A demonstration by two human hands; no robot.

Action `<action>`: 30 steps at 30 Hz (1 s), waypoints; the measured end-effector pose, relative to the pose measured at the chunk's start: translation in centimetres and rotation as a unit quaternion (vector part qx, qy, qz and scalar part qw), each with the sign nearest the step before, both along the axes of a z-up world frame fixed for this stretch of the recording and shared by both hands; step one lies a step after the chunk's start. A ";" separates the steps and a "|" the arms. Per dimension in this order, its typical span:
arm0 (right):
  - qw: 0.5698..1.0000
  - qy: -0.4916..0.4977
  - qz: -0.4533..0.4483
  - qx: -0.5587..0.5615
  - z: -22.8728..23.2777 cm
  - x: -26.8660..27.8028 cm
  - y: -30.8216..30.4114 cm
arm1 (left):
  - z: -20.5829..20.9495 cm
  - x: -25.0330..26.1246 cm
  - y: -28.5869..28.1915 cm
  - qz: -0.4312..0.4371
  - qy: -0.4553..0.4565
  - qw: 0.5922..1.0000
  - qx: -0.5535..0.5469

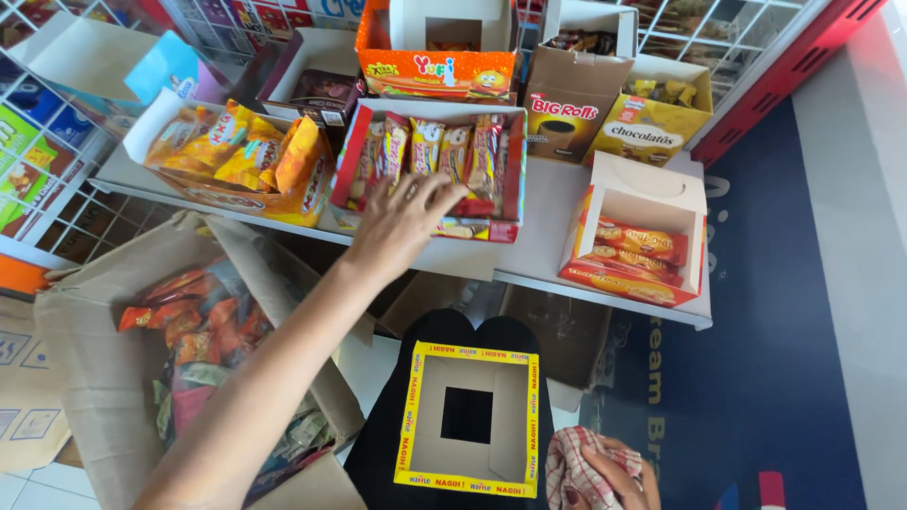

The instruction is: The person sits on the floor and wipes various snack packages with a cloth before placing them into display boxes on a shelf. They handle multiple types of snacks, including chocolate bars and chips, taking them from a large cardboard box and arranging them in smaller retail boxes.

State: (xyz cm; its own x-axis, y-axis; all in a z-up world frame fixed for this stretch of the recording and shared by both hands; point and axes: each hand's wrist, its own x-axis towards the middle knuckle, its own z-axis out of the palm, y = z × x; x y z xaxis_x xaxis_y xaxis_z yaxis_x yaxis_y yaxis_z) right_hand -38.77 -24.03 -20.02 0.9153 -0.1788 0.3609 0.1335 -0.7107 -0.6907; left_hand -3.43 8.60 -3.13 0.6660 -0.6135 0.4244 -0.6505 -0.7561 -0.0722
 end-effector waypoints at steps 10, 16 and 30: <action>0.840 0.313 -0.060 0.439 -7.8 2.5 -4.1 | 1.8 -7.5 1.1 -0.032 0.033 0.993 -0.109; 0.998 -0.034 0.058 0.016 6.3 2.6 6.1 | -1.7 -19.6 3.4 -0.052 0.191 0.952 -0.232; 0.986 0.021 -0.022 0.162 19.4 0.5 7.6 | -2.8 -23.9 7.2 0.055 0.287 0.927 -0.236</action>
State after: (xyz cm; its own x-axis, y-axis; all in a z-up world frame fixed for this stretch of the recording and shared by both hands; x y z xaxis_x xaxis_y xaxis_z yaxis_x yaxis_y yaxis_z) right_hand -38.26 -16.47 -0.61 0.9169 -0.3188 0.2402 0.0737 -0.4562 -0.8868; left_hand -27.36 15.78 -5.92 0.9122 -0.3655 0.1854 -0.3976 -0.6797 0.6164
